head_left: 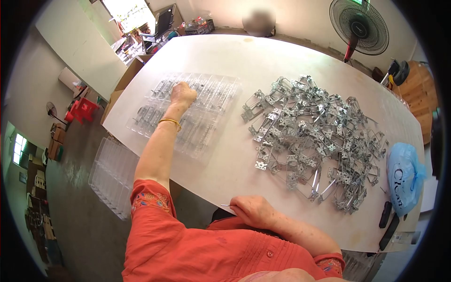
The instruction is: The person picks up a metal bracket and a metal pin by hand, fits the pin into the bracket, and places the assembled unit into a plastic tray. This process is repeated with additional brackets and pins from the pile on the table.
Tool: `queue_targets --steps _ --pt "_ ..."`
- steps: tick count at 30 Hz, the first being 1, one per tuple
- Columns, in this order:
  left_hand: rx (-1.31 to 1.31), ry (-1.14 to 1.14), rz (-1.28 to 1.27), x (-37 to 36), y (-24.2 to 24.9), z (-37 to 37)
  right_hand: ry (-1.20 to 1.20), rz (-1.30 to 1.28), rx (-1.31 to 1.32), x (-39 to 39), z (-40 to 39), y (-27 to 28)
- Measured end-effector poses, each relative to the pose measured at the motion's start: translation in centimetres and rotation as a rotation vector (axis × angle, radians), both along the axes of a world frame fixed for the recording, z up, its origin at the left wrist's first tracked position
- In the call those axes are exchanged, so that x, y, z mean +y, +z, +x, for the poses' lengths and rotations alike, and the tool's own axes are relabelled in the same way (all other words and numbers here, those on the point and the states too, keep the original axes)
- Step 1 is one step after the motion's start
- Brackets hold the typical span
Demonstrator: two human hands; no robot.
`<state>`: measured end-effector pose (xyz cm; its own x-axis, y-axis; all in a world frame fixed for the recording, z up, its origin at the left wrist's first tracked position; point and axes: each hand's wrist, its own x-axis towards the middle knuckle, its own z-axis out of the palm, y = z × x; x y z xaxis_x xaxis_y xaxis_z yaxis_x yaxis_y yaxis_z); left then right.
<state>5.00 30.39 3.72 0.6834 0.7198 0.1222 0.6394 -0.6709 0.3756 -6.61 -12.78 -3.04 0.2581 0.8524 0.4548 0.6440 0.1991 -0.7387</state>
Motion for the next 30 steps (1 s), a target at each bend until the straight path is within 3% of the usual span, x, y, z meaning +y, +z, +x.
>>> queue_targets --steps 9,14,19,22,30 --pt "0.063 -0.051 0.146 -0.4 0.1 0.2 -0.003 0.003 0.056 -0.2 -0.1 0.0" --pt "-0.026 -0.142 0.254 -6.4 3.2 -0.9 0.021 0.032 0.042 -0.3 0.1 0.0" --pt "-0.234 -0.402 0.014 -16.0 5.0 -2.1 0.046 -0.036 0.053 -0.4 0.0 -1.2" --pt "-0.299 -0.613 0.026 -19.8 3.4 -2.8 0.041 -0.045 0.057 -0.6 -0.1 -1.1" --pt "-0.090 -0.707 -0.161 -24.0 -0.5 -4.4 0.059 -0.040 0.091 -0.9 0.2 -1.0"
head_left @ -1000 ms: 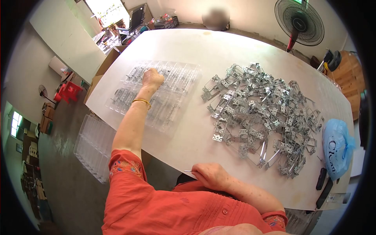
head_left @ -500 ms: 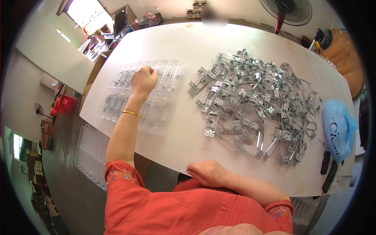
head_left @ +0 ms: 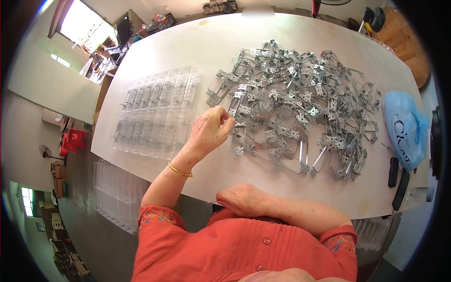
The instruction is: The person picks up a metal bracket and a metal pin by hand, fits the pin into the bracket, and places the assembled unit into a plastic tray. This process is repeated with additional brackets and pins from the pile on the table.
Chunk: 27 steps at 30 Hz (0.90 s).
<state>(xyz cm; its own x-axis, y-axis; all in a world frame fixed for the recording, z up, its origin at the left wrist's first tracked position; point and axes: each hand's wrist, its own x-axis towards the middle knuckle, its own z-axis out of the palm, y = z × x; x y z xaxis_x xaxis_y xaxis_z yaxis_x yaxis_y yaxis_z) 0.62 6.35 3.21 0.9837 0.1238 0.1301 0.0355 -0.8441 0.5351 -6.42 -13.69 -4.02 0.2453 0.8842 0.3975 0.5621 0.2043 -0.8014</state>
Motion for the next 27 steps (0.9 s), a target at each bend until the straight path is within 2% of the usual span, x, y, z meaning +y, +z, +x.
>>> queue_targets --steps 12,15,21,23,27 --pt "-0.079 -0.072 -0.126 -3.9 0.7 0.9 0.024 -0.038 -0.031 -0.2 0.0 -0.1" --pt "-0.103 -0.098 -0.148 -4.5 0.5 1.2 0.001 0.025 -0.023 -0.1 0.1 -0.1" --pt "-0.131 -0.145 -0.126 -5.5 0.5 0.7 0.034 -0.107 0.003 -0.3 -0.1 0.0" --pt "-0.213 -0.355 0.034 -5.6 0.8 0.4 0.066 -0.091 -0.020 -0.3 0.1 0.1" --pt "-0.276 -0.566 0.134 -6.8 1.2 -0.2 0.047 -0.119 -0.005 -0.1 0.1 0.3"
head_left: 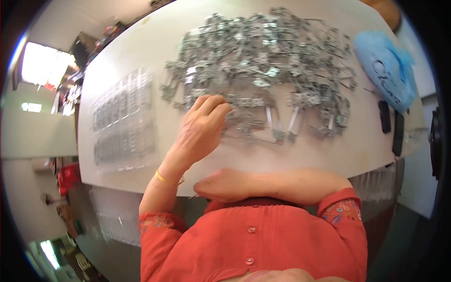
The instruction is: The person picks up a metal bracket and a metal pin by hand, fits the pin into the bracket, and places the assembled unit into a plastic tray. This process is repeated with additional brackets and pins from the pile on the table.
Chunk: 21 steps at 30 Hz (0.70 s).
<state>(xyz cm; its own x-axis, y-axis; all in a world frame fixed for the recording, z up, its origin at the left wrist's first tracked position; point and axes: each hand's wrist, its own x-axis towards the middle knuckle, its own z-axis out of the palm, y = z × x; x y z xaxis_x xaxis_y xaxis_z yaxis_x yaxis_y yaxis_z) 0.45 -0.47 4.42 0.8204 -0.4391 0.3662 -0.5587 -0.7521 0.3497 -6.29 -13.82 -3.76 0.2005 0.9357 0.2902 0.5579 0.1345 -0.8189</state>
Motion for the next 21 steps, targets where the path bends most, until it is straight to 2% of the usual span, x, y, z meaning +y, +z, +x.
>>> queue_targets --steps 3,4,7,11,21 --pt "0.049 -0.075 0.205 -1.2 0.1 0.0 0.043 -0.033 -0.021 0.0 0.3 -0.1" --pt "0.045 -0.094 0.261 -1.6 0.1 -0.1 0.002 0.047 -0.043 0.0 0.1 -0.6" --pt "0.053 -0.107 0.368 -2.2 -0.1 -0.4 -0.038 -0.015 -0.052 0.2 -0.3 -0.2" --pt "0.050 -0.190 0.427 -2.6 -0.3 -0.4 -0.133 0.027 -0.099 0.8 -0.8 -0.7" --pt "0.051 -0.188 0.581 -3.7 -0.3 0.0 -0.095 0.159 -0.171 0.6 -0.6 -1.6"
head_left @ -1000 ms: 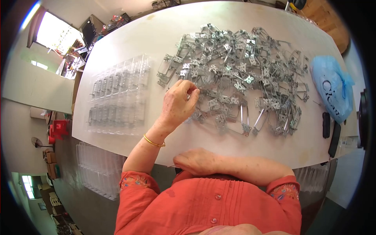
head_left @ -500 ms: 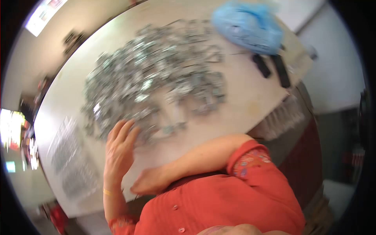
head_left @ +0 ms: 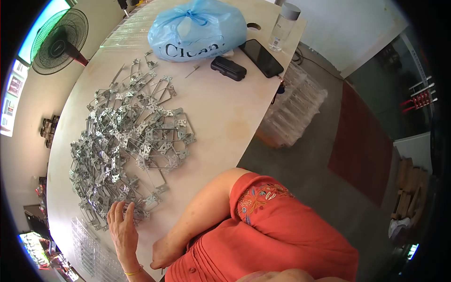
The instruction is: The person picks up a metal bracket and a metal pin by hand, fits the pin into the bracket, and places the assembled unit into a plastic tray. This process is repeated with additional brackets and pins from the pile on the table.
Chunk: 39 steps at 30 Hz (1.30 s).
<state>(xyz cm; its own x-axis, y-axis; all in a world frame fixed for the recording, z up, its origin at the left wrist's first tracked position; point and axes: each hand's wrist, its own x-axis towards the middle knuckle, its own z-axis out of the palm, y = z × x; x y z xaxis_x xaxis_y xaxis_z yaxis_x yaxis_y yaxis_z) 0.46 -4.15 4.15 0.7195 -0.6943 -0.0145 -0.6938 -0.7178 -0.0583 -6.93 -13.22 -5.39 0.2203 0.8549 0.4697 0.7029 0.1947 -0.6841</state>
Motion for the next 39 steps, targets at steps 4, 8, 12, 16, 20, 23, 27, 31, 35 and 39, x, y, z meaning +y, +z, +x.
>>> queue_targets --steps 4,8,12,16,20,23,27,31,35,39 --pt "-0.014 -0.004 0.027 0.0 0.1 0.1 -0.008 -0.108 0.007 -0.2 0.0 1.1" --pt "-0.037 -0.023 0.011 0.2 0.1 0.1 0.017 -0.214 0.054 -0.5 0.1 1.7" --pt "-0.030 0.009 -0.021 0.3 0.1 -0.1 0.023 -0.142 0.067 -0.4 0.0 1.5" --pt "-0.022 0.000 -0.068 0.6 0.2 -0.2 0.021 -0.171 0.092 -0.3 0.0 1.5" --pt "-0.032 -0.021 -0.071 0.7 0.4 -0.2 0.018 -0.170 0.083 -0.4 0.1 1.6" --pt "-0.014 -0.031 -0.090 0.7 0.6 -0.2 0.022 -0.155 0.102 -0.4 0.1 1.4" --pt "-0.020 -0.021 -0.093 1.3 0.3 -0.2 0.026 -0.155 0.083 -0.2 0.1 1.2" --pt "-0.021 -0.022 -0.127 1.3 0.7 -0.6 0.012 -0.155 0.102 -0.3 0.1 1.4" --pt "-0.026 -0.028 -0.164 1.6 1.0 -0.8 0.009 -0.203 0.152 -0.6 0.2 1.7" --pt "0.046 -0.039 -0.295 2.0 1.4 -0.7 0.077 -0.175 0.204 -1.2 0.5 2.1"
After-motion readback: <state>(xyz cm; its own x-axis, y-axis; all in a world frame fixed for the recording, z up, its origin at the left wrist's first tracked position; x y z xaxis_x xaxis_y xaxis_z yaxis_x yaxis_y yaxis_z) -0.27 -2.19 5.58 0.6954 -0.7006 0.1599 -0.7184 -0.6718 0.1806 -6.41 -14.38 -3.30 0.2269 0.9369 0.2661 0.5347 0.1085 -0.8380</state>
